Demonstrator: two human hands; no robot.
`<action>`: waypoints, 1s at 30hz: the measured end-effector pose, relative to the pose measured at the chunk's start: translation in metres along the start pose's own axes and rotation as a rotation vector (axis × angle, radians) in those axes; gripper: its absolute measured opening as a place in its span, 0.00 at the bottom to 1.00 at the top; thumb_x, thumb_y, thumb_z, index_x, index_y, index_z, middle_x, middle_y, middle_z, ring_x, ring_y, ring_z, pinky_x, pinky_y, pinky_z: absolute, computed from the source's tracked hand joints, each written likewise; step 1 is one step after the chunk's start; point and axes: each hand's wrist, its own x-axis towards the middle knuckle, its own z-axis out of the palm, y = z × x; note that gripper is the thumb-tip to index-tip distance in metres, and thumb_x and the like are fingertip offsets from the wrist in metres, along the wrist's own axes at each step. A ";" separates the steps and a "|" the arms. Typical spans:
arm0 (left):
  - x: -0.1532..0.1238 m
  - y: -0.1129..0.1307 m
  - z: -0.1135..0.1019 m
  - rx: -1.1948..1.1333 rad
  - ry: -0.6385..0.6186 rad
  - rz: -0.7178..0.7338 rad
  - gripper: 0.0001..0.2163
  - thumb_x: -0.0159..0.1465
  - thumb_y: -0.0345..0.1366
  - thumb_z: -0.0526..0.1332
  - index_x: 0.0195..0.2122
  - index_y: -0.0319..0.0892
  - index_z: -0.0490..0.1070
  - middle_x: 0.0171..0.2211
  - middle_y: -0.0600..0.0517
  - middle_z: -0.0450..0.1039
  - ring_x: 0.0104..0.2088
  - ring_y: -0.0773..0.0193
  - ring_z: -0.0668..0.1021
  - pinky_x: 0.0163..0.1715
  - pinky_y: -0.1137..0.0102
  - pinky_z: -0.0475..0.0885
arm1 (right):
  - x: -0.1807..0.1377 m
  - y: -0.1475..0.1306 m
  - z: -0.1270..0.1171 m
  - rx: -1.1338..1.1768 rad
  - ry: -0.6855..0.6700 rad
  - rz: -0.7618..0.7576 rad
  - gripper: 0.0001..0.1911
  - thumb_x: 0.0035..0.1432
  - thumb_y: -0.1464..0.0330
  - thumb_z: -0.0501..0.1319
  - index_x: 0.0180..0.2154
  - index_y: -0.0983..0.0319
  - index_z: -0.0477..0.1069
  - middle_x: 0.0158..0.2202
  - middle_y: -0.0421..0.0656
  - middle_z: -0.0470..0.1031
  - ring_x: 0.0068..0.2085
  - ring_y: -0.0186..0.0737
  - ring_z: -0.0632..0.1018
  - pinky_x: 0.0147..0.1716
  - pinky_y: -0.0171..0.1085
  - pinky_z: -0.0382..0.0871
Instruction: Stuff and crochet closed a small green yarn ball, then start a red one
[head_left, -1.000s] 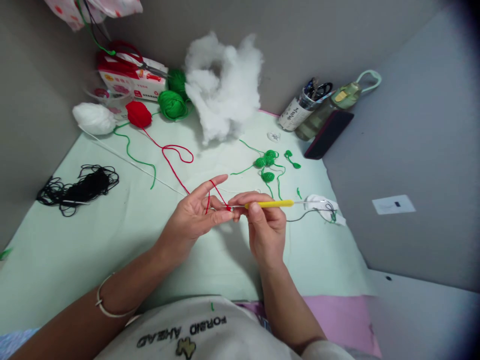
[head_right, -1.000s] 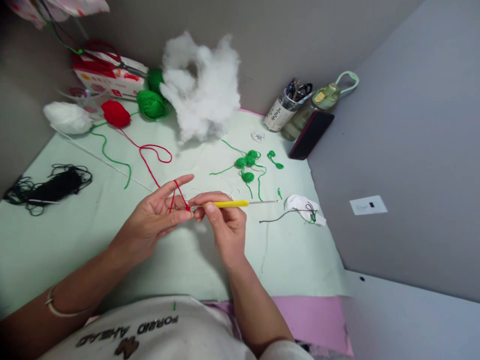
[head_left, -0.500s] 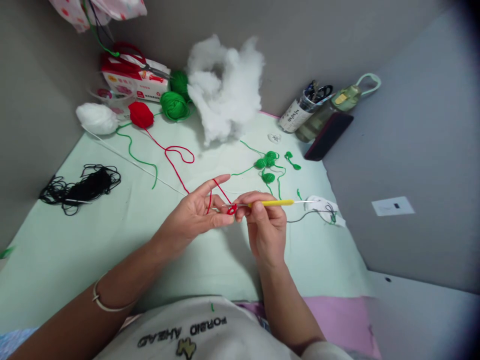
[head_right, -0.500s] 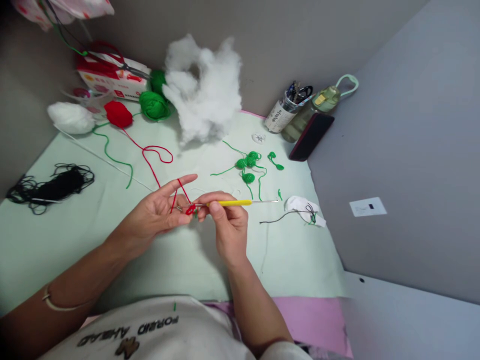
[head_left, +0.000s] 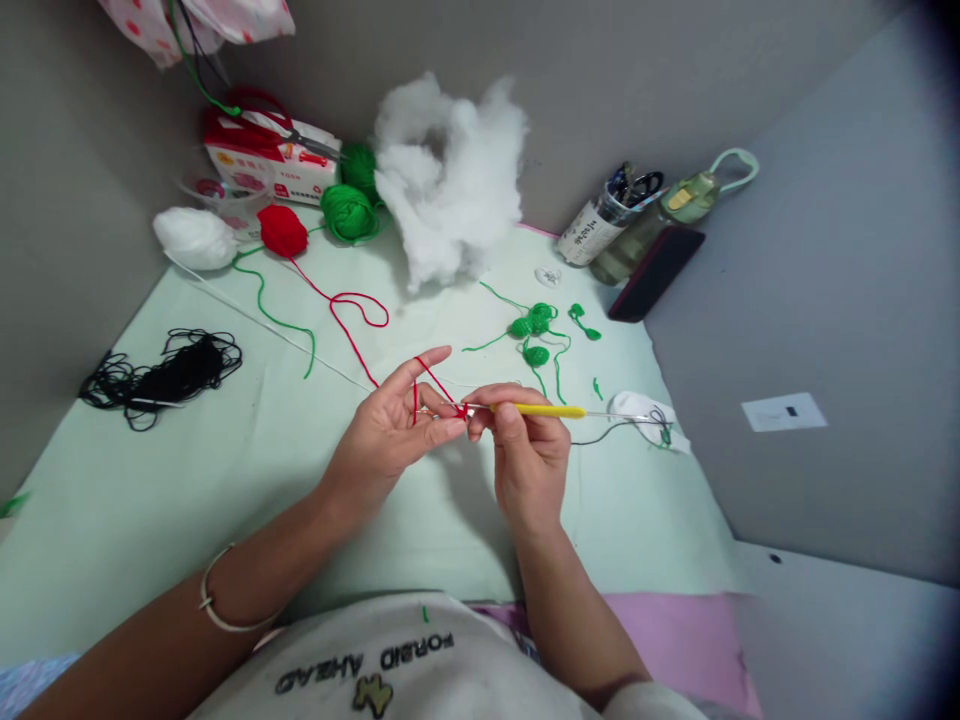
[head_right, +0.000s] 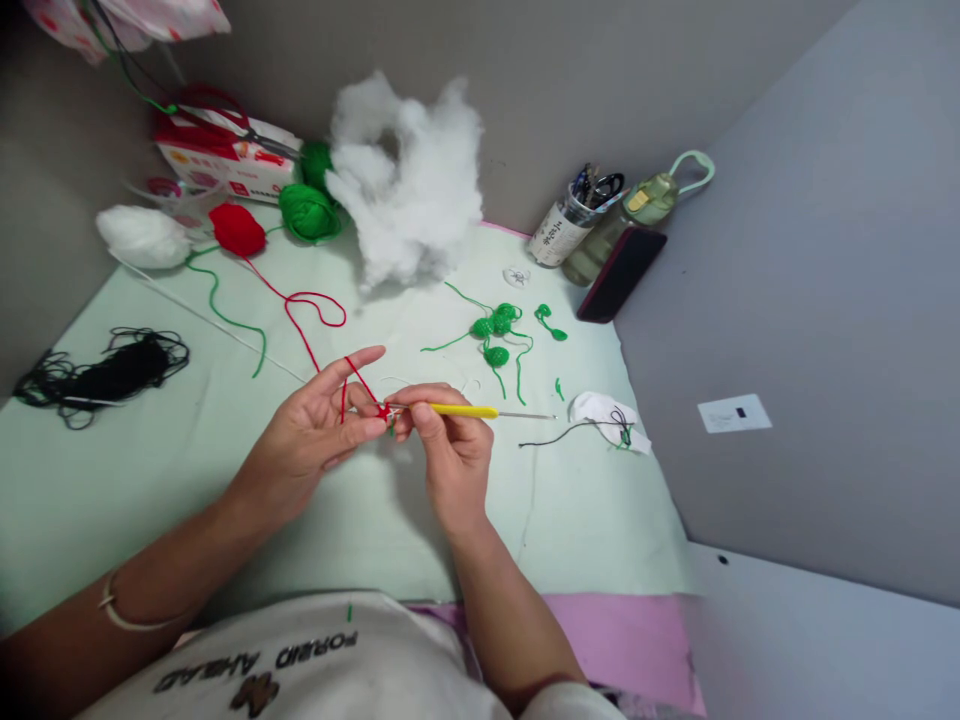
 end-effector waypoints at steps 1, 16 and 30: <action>0.000 0.000 0.000 -0.005 0.006 0.002 0.34 0.58 0.32 0.74 0.64 0.43 0.64 0.30 0.57 0.76 0.23 0.74 0.70 0.22 0.76 0.60 | 0.000 0.000 0.000 0.002 0.003 -0.001 0.08 0.68 0.65 0.62 0.40 0.56 0.81 0.38 0.42 0.80 0.30 0.33 0.77 0.32 0.37 0.73; 0.001 -0.001 -0.003 0.014 0.032 -0.026 0.29 0.60 0.35 0.73 0.62 0.44 0.68 0.32 0.57 0.74 0.19 0.79 0.60 0.16 0.76 0.50 | 0.000 0.002 0.001 -0.010 0.040 -0.014 0.08 0.68 0.65 0.62 0.39 0.56 0.80 0.38 0.42 0.81 0.29 0.33 0.76 0.32 0.37 0.73; 0.000 0.002 0.001 -0.046 0.005 -0.029 0.43 0.58 0.29 0.73 0.71 0.37 0.52 0.27 0.59 0.75 0.17 0.79 0.60 0.16 0.77 0.50 | -0.001 0.003 0.002 -0.029 -0.018 -0.023 0.07 0.67 0.67 0.64 0.40 0.56 0.83 0.38 0.42 0.80 0.33 0.34 0.76 0.33 0.36 0.72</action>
